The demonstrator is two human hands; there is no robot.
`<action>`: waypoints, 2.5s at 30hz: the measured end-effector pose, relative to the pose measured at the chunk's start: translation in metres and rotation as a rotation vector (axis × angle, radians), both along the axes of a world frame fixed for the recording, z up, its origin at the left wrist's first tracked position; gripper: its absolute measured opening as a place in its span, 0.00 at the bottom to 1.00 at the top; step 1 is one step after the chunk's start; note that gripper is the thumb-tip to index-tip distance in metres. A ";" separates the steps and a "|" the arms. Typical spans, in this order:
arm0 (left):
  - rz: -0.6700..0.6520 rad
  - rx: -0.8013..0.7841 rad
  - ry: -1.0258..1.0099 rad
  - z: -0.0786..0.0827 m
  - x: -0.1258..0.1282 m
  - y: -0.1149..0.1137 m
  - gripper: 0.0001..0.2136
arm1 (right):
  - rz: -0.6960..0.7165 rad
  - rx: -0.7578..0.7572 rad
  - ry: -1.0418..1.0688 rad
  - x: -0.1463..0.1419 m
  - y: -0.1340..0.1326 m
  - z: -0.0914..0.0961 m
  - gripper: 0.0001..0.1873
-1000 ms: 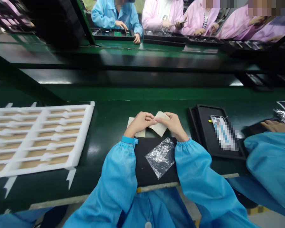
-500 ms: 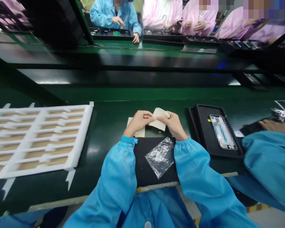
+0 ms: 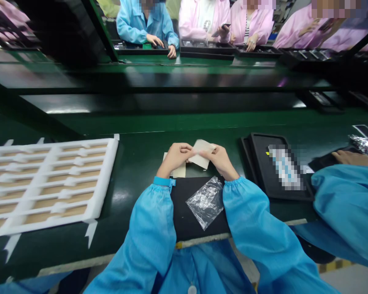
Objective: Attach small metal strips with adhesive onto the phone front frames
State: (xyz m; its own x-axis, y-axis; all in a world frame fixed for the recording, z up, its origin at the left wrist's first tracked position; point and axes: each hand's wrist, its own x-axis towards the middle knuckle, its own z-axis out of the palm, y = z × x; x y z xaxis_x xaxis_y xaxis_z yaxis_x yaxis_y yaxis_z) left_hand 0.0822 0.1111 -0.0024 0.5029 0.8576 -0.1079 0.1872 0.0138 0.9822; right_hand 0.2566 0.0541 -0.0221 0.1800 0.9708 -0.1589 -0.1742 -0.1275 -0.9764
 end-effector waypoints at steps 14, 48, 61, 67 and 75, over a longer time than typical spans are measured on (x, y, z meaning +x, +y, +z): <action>0.269 0.149 -0.008 -0.004 -0.006 0.003 0.17 | -0.239 0.179 -0.433 0.010 -0.013 0.019 0.13; 0.086 0.077 -0.231 0.000 -0.001 0.000 0.19 | -0.144 0.148 -0.620 0.016 -0.015 0.006 0.03; -0.059 -0.176 -0.254 0.003 -0.001 -0.005 0.24 | -0.065 0.059 -0.186 0.007 -0.010 0.015 0.22; -0.052 -0.184 -0.201 0.003 0.000 -0.005 0.18 | -0.117 0.103 -0.084 0.007 -0.012 0.015 0.18; -0.038 -0.123 -0.186 0.004 -0.003 -0.003 0.16 | -0.086 0.191 -0.079 0.008 -0.012 0.017 0.14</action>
State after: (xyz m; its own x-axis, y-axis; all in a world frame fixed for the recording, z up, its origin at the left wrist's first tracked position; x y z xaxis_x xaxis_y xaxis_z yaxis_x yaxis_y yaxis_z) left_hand 0.0795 0.1085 0.0011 0.5560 0.8234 -0.1132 0.0058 0.1324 0.9912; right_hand 0.2645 0.0418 -0.0055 0.2684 0.9623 0.0442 -0.0989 0.0732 -0.9924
